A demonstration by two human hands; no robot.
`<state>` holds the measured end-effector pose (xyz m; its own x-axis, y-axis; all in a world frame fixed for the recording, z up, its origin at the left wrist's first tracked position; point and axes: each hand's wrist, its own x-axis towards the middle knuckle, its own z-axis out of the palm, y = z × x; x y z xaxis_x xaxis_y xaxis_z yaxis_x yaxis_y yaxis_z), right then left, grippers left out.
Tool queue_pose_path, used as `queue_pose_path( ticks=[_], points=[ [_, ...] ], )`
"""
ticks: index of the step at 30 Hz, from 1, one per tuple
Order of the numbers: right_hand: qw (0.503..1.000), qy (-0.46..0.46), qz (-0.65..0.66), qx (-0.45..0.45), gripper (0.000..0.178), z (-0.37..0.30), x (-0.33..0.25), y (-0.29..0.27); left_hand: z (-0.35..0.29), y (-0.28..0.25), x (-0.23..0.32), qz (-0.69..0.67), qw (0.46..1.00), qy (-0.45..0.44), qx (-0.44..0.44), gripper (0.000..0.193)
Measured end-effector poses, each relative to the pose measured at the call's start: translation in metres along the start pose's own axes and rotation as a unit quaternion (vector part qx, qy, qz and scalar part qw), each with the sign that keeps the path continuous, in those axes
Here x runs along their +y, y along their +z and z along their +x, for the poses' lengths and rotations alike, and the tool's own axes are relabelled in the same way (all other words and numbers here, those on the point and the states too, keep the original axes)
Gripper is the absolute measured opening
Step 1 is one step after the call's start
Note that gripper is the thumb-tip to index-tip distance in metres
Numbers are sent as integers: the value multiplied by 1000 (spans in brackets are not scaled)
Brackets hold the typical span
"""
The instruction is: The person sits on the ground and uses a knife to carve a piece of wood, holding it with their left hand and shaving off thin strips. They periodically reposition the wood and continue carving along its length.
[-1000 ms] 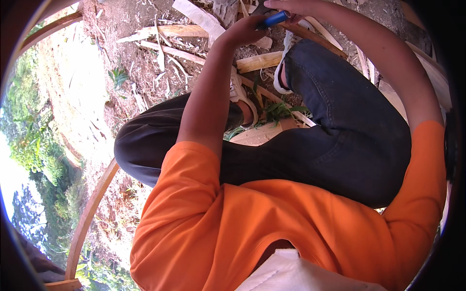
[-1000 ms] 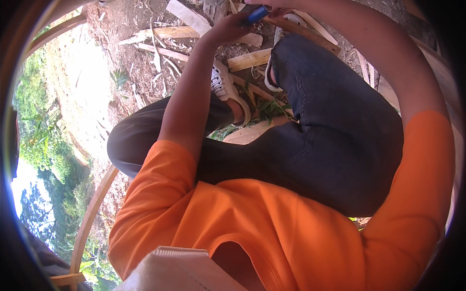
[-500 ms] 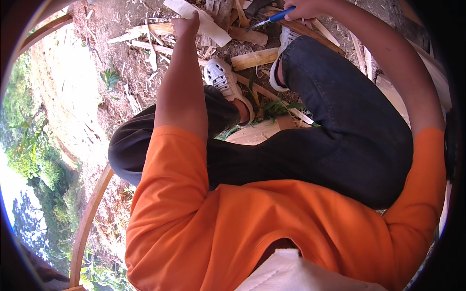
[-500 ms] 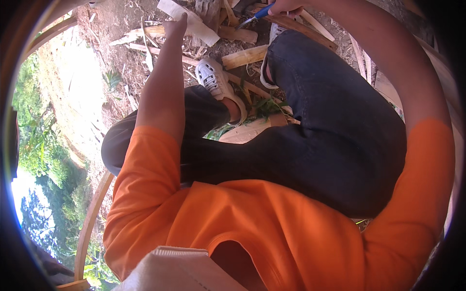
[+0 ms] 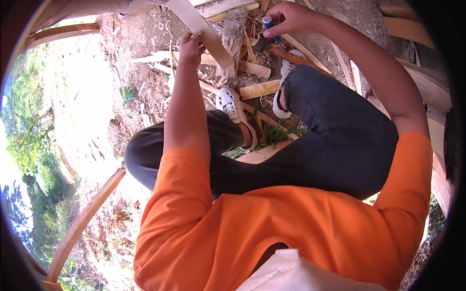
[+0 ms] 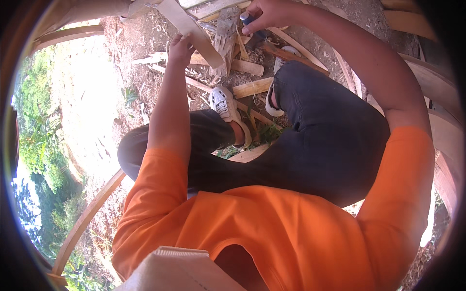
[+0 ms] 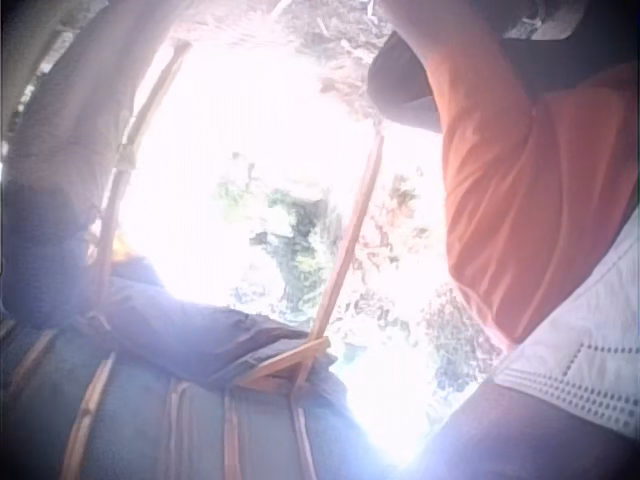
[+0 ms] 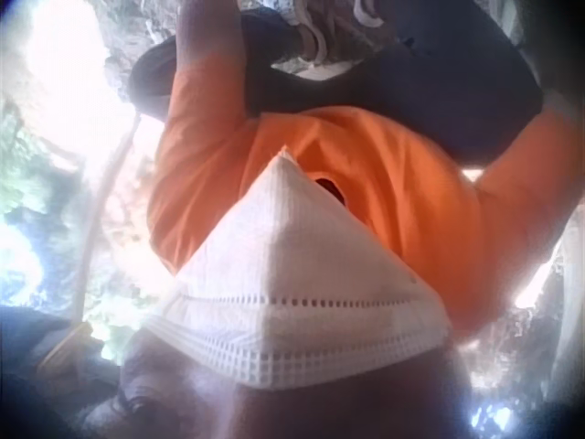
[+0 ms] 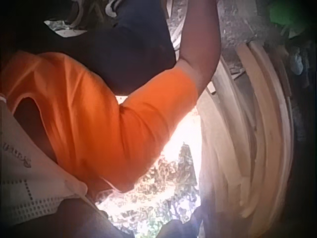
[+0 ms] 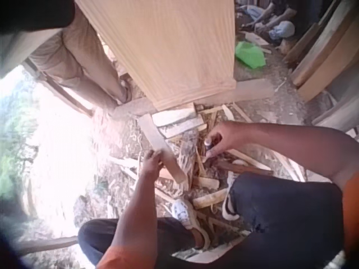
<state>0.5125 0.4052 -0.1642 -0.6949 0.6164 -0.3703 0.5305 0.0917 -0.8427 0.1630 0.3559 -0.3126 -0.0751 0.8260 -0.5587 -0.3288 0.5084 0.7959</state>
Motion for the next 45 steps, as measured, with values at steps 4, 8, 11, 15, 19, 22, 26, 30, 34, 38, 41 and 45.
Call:
queue_pose_path(
  ticks=[4, 8, 11, 15, 19, 22, 26, 30, 34, 38, 41, 45],
  points=[
    [973, -85, -67, 202, 43, -24, -84, -35, -55, 35, 110, -60, 982, 132, -123, 30],
    [945, -80, 126, 291, 29, -58, -188, -45, -140, 51, 204, 13, 958, 256, -131, 23],
    [897, -161, 160, 379, 30, -102, -244, -40, -189, 68, 231, 73, 931, 335, -129, 17],
    [861, -168, 163, 451, 23, -99, -252, -14, -243, 22, 222, 349, 832, 419, 100, 14],
    [870, -98, 144, 460, 46, -88, -209, 22, -237, -19, 184, 294, 808, 497, 121, 17],
    [888, -48, 170, 424, 39, -103, -206, 56, -257, -13, 178, 497, 681, 501, 195, 20],
    [904, -29, 206, 373, 46, -95, -212, 53, -273, -16, 188, 584, 628, 452, 246, 23],
    [909, -16, 267, 321, 43, -75, -210, 48, -266, -33, 195, 213, 869, 437, 88, 25],
    [829, -143, 394, 372, 51, -58, -207, 60, -265, -17, 191, 121, 882, 438, 129, 22],
    [907, -94, 325, 252, 62, -63, -211, 70, -254, -3, 186, 30, 896, 423, 135, 38],
    [952, -60, 251, 164, 66, -76, -218, 81, -250, 13, 186, 10, 898, 421, 127, 43],
    [967, -110, 189, 129, 55, -71, -208, 105, -246, 20, 189, -7, 912, 401, 85, 40]
  ],
)
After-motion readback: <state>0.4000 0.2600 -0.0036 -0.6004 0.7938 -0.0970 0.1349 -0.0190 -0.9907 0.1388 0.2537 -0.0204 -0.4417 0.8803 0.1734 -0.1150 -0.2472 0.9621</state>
